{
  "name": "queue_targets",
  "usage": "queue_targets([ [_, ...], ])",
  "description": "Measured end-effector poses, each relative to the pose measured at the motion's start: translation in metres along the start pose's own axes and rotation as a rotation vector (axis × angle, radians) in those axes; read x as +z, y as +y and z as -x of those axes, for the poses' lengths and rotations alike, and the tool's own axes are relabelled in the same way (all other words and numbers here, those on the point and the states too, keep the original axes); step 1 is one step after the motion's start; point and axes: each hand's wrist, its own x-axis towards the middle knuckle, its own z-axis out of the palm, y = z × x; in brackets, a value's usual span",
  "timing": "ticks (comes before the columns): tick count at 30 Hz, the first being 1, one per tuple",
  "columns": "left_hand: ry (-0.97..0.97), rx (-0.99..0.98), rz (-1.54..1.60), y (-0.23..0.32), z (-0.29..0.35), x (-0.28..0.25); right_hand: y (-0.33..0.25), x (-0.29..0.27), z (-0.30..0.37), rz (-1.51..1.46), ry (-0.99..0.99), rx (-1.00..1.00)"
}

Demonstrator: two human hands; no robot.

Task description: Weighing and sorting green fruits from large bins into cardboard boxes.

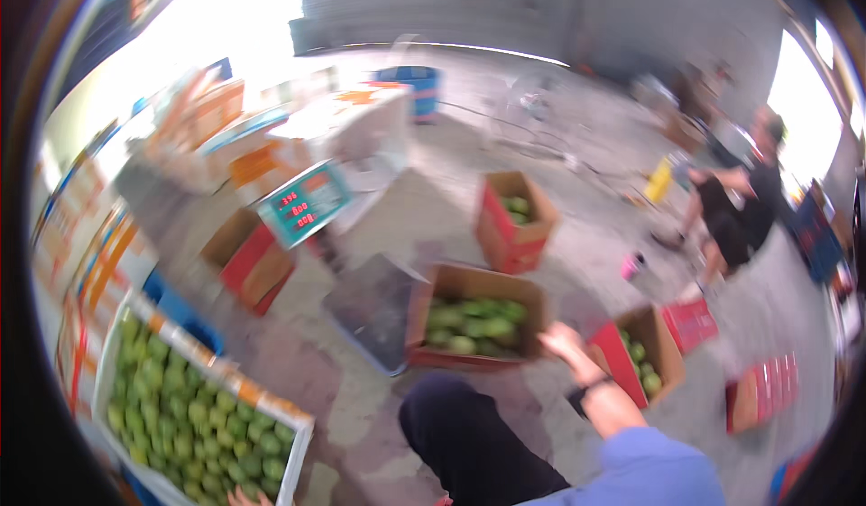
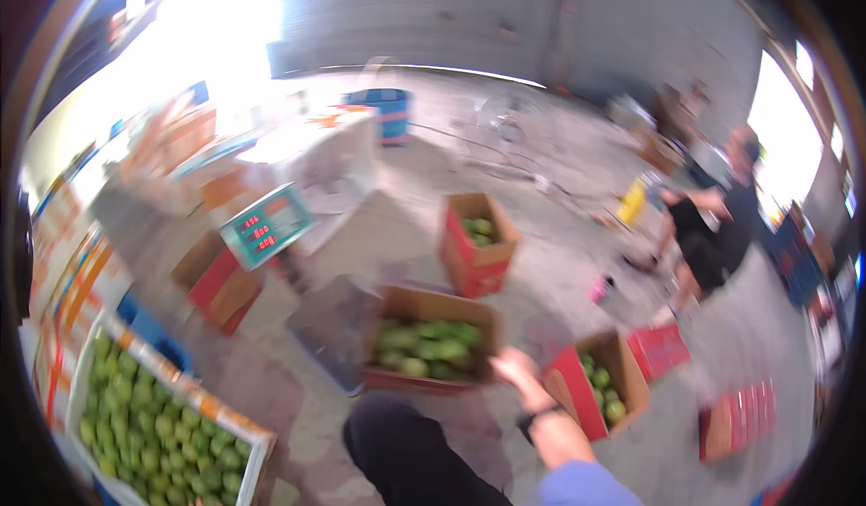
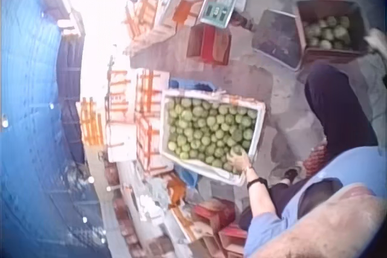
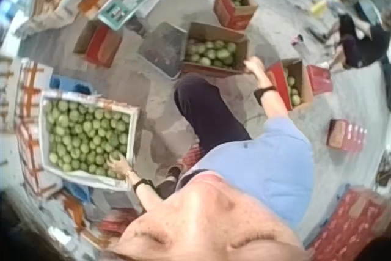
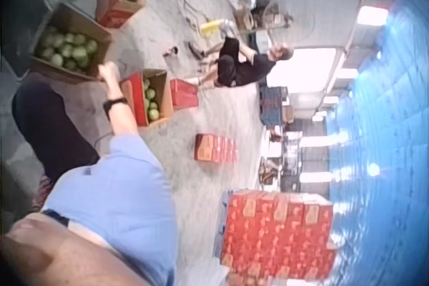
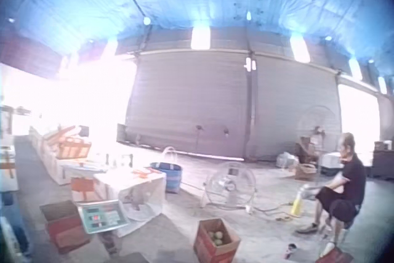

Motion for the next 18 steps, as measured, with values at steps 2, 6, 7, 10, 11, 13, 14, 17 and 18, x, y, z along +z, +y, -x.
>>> queue_targets([
  [2,-0.053,-0.189,0.196,-0.001,0.001,0.009,0.06,0.017,0.046,0.044,0.102,0.008],
  [6,0.164,-0.113,0.33,-0.007,0.01,0.006,0.093,0.03,0.093,-0.096,-0.129,-0.173],
  [7,0.204,-0.12,0.343,-0.014,0.01,-0.001,0.088,0.028,0.102,-0.098,-0.218,-0.256],
  [10,0.338,-0.236,0.232,-0.067,0.017,-0.037,0.049,0.014,0.138,-0.021,-0.466,-0.556],
  [11,0.34,-0.277,0.158,-0.097,0.026,-0.052,0.028,0.006,0.151,0.01,-0.517,-0.654],
  [13,0.435,-0.502,0.034,-0.17,0.055,-0.082,-0.032,-0.008,0.167,0.036,-0.565,-0.875],
  [14,0.416,-0.641,-0.114,-0.209,0.075,-0.099,-0.065,-0.012,0.176,0.026,-0.568,-0.986],
  [17,0.314,-0.999,-0.383,-0.326,0.159,-0.157,-0.172,-0.013,0.192,0.007,-0.447,-1.037],
  [18,0.299,-1.144,-0.538,-0.355,0.194,-0.18,-0.2,-0.009,0.203,-0.154,-0.395,-0.995],
])
